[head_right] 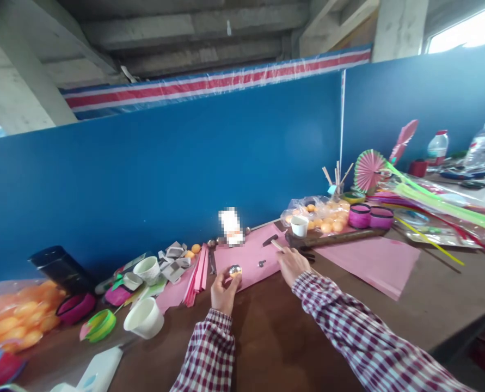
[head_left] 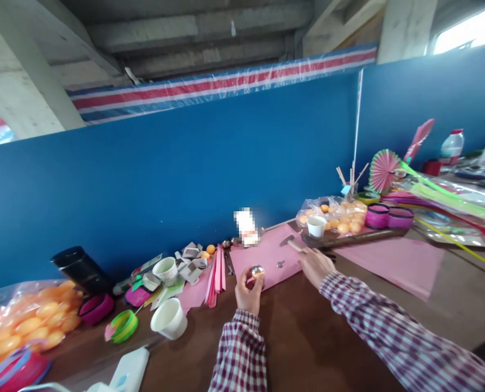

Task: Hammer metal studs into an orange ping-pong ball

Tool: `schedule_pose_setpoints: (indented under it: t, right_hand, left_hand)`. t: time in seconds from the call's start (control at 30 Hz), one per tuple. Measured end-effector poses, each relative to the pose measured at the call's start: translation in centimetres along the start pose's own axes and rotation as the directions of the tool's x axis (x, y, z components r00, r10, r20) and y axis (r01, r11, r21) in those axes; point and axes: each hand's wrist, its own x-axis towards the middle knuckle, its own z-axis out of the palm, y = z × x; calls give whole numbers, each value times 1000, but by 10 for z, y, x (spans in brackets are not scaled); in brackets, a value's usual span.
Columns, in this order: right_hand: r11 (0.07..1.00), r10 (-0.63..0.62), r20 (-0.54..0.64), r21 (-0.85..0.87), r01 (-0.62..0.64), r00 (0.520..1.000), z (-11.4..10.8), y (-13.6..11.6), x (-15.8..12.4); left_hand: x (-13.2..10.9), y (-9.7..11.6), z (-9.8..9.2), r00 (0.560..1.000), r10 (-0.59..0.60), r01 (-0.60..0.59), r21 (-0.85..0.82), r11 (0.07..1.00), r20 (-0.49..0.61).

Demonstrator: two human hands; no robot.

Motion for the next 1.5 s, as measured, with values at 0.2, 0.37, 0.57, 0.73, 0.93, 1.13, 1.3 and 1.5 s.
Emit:
schedule_pose_setpoints:
  t: [0.2, 0.37, 0.57, 0.73, 0.93, 1.13, 1.3, 1.5]
  right_hand:
    - [993, -43, 23, 110, 40, 999, 24, -13, 23]
    - [983, -66, -14, 171, 68, 998, 33, -9, 24]
    - [970, -30, -83, 237, 49, 996, 38, -4, 22]
    - [924, 24, -154, 381, 37, 988, 35, -2, 22]
    - [625, -24, -127, 772, 114, 992, 27, -30, 11]
    - [427, -83, -40, 901, 71, 996, 26, -54, -3]
    - [351, -47, -11, 936, 27, 999, 19, -56, -4]
    - [182, -63, 115, 978, -102, 991, 21, -58, -4]
  left_hand:
    - [-2, -2, 4, 998, -39, 44, -112, 993, 40]
    - [-4, 0, 8, 990, -107, 123, -207, 971, 88]
    - [-3, 0, 5, 976, -189, 215, -329, 919, 111]
    - [-2, 0, 4, 975, -203, 224, -361, 906, 96]
    - [-3, 0, 6, 971, -216, 239, -332, 912, 104]
    - [-5, 5, 7, 971, -195, 231, -335, 914, 139]
    - [-4, 4, 8, 975, -201, 222, -302, 927, 99]
    - [-4, 1, 9, 973, -204, 226, -298, 927, 104]
